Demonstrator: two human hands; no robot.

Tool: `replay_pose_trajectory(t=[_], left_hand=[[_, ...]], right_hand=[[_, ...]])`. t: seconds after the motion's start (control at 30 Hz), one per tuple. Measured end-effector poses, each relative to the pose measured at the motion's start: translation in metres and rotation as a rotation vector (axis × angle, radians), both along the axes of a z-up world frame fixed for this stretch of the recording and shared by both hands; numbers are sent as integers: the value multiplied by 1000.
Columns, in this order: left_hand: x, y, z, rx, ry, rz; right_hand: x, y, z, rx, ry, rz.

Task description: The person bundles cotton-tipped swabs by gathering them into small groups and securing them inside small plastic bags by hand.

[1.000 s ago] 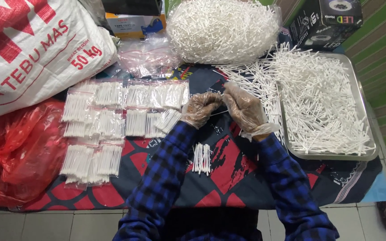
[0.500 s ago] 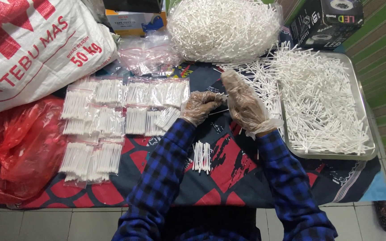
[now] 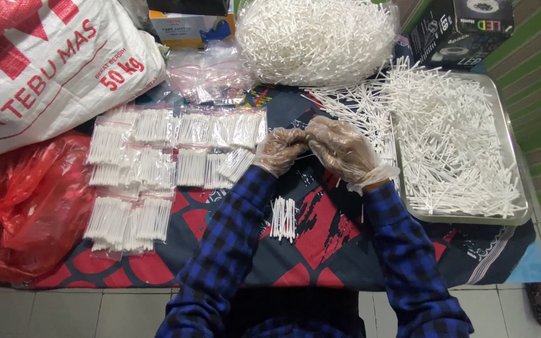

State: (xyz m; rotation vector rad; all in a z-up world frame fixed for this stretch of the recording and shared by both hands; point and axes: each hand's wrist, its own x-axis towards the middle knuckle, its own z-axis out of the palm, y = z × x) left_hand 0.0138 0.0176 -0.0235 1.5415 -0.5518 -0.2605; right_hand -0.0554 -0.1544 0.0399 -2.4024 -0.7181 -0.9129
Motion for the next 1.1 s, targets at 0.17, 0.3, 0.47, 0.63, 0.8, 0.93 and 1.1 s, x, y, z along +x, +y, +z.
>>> replay_pose_trajectory(t=[0.17,0.3,0.47,0.63,0.8,0.93,1.1], left_hand=[[-1,-4,0,-23,-5,-26],[7,-4,-14,313,-542,41],[24,-22,-87,-506,410,-37],[2,15,-57,-329,-58,167],[-58,73,-37,-5,-761,458],[-116,98,-19,174,-1118,597],[-162,103,-30,449,-1100,747]], right_hand=[[-3,3,-11,113,-8,1],[-16,-5,-9,-64,-1,9],[-37,1,2,-16,-111,-160],[-60,12,1,-473,-628,-366],[-108,78,10,-178,-444,-89],[-146,93,-36,-203,-259,-136],[-157,104,-57,-248,-262,-235]])
